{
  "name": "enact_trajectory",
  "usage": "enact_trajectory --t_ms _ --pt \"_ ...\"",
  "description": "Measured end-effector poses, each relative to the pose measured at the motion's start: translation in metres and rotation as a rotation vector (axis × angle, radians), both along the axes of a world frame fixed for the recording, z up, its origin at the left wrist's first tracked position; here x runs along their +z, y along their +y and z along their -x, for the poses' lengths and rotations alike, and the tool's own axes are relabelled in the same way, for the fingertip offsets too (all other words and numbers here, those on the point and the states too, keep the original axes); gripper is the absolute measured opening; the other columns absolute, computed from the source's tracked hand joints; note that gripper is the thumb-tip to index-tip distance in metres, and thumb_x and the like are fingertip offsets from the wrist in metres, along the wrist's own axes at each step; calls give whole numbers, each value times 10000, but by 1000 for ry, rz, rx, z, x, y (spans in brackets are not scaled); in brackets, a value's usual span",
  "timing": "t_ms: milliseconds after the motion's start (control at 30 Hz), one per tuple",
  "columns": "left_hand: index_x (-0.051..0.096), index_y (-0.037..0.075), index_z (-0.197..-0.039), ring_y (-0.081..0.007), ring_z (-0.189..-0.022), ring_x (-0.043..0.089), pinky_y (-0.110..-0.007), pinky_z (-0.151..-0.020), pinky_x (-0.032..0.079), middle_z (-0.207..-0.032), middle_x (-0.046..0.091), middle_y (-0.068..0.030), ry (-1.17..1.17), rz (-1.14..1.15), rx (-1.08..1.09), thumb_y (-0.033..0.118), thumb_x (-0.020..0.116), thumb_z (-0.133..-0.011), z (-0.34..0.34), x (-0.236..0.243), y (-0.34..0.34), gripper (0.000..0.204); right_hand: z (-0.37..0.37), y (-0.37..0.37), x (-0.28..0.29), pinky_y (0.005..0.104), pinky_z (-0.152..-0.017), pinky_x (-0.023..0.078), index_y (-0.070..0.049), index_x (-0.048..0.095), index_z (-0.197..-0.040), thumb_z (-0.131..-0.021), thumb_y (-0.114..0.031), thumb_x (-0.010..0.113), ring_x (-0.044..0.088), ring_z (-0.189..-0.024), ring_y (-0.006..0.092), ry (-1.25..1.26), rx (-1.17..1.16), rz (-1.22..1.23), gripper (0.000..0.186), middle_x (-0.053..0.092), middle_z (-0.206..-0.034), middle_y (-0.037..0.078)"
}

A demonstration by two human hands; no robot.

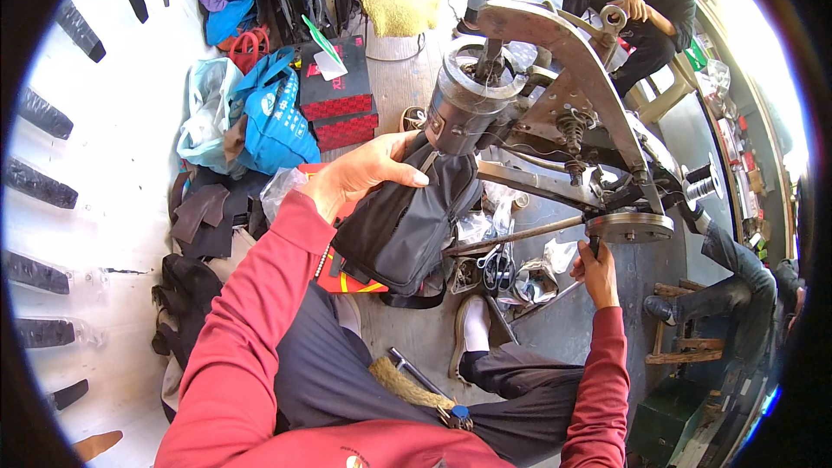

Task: The person uses a sewing machine to stitch a black pouch, guiding the material under the needle and rotating it to sew along the edges. The person occasionally pauses to adjust the pouch and continues stitching until the end of the clip.

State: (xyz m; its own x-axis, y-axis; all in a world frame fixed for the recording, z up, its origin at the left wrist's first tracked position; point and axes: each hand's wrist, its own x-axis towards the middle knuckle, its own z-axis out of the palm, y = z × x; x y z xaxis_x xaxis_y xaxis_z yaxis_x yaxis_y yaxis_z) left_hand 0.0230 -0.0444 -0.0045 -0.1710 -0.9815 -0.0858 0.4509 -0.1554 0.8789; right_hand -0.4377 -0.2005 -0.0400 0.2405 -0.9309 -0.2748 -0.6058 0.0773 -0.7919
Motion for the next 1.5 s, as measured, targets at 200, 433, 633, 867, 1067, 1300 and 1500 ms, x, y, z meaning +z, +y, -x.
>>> enact_trajectory --t_ms 200,433,633,867,1067,1300,1500 --pt "433 0 -1523 -170 -1353 521 -344 -1178 382 -1495 547 -73 27 47 85 47 815 -807 8 8 7 813 1 0 -4 288 -478 498 -46 571 -968 -1028 -286 647 642 -532 154 -11 0 39 259 617 -686 39" --pt "403 -1 -1547 -176 -1362 519 -344 -1189 371 -1518 527 -70 55 53 69 19 803 -803 7 8 5 845 -20 13 17 286 -514 490 4 607 -1048 -1009 -289 677 615 -558 128 -24 13 38 304 620 -676 39" --pt "412 -10 -1527 -187 -1337 549 -351 -1153 421 -1481 552 -105 86 46 88 -26 763 -825 9 14 7 786 -10 11 95 259 -579 458 -36 645 -1041 -1038 -294 651 542 -590 91 -73 2 434 259 591 -696 4" --pt "393 -8 -1535 -148 -1255 576 -309 -1103 453 -1411 578 -75 122 31 65 -38 734 -840 8 15 3 774 62 -36 77 256 -552 430 -66 603 -981 -1052 -216 598 513 -583 80 -159 -157 482 166 552 -702 -11" --pt "396 -13 -1539 -195 -1316 571 -349 -1160 420 -1467 569 -108 101 36 52 -78 700 -822 3 8 -1 782 78 -51 7 272 -438 425 -88 560 -969 -1040 -240 626 548 -482 117 -153 -216 218 180 554 -655 8" --pt "414 -4 -1516 -172 -1242 589 -327 -1082 472 -1394 594 -94 118 13 68 -64 708 -825 3 3 -1 754 -15 11 20 275 -552 512 -47 599 -1057 -1029 -294 673 623 -590 134 -157 97 -4 259 614 -699 29" --pt "415 -2 -1510 -151 -1205 601 -303 -1037 504 -1379 591 -94 102 11 107 -78 699 -833 6 9 -1 738 16 -7 100 251 -563 435 -51 637 -1027 -1043 -276 637 540 -630 86 -241 -57 488 225 582 -743 -7"
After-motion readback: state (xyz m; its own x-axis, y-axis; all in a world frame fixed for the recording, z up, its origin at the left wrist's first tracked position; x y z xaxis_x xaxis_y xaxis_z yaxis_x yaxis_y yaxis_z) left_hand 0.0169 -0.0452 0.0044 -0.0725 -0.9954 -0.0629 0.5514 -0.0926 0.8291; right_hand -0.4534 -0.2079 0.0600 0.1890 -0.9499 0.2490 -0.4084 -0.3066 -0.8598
